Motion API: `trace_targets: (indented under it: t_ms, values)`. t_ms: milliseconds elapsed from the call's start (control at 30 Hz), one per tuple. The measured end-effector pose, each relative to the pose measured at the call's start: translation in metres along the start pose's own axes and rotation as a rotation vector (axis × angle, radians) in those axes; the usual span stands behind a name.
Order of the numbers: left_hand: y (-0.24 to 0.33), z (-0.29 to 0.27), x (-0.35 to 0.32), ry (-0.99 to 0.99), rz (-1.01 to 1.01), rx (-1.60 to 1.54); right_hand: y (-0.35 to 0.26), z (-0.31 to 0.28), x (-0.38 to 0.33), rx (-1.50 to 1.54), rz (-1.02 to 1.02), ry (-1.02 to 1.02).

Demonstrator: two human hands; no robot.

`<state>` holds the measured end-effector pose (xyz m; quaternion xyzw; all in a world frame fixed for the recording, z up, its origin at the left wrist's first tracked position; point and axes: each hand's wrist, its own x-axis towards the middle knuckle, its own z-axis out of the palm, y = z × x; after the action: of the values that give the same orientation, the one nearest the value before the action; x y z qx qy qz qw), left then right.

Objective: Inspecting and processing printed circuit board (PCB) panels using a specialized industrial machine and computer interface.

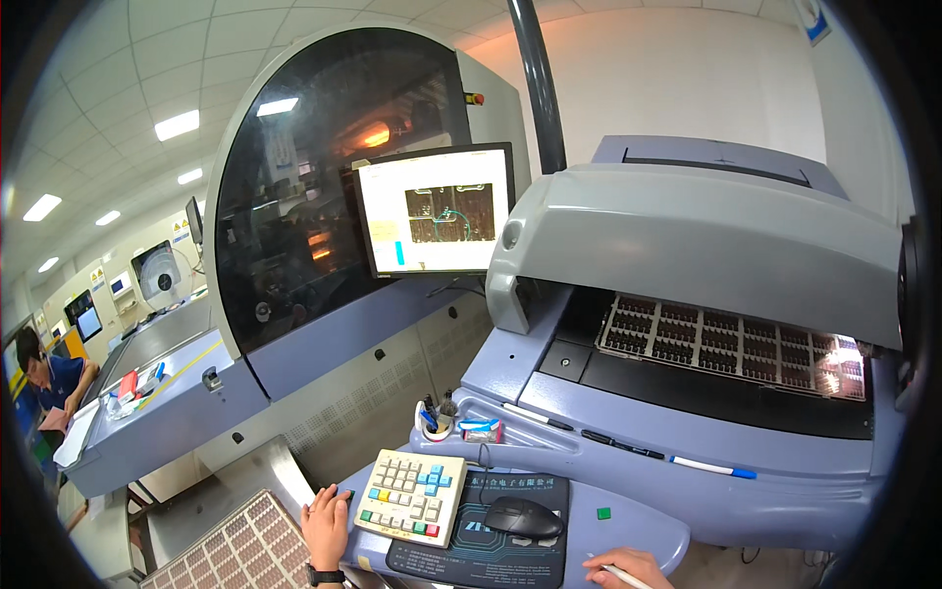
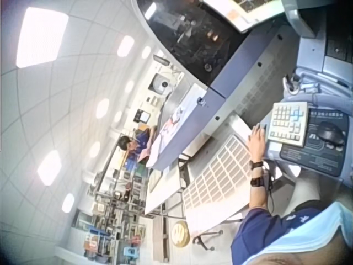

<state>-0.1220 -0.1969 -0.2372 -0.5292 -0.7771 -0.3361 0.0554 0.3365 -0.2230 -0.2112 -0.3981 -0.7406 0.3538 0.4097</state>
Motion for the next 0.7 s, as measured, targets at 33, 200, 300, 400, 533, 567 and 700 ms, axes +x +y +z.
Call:
trace_targets:
  t_ms: [33, 200, 300, 400, 533, 567, 700]
  values:
    - [0.0002, 0.0008, 0.0008, -0.002, -0.004, -0.004, -0.0015, 0.0, 0.0, -0.019, -0.015, 0.014]
    - [-0.0008, -0.0004, 0.0003, -0.019, -0.024, -0.004, -0.0002, 0.0011, 0.0017, -0.084, -0.052, 0.045]
    - [-0.0004, -0.0012, -0.001, -0.013, -0.023, -0.013, 0.0007, 0.0011, 0.001, -0.075, -0.033, 0.027]
    - [0.0029, -0.0021, -0.0013, -0.007, -0.009, 0.009, 0.0019, 0.0011, 0.0012, -0.069, -0.021, 0.011]
    - [-0.003, -0.0041, -0.0004, -0.064, 0.0, 0.041, -0.003, 0.0011, 0.0035, -0.064, -0.046, 0.017]
    - [-0.0055, -0.0047, 0.0003, -0.116, 0.009, 0.096, -0.0033, 0.0011, 0.0039, -0.053, -0.042, 0.018]
    - [-0.0056, -0.0075, 0.0006, -0.133, 0.003, 0.084, -0.0006, 0.0026, 0.0023, -0.064, -0.056, 0.03]
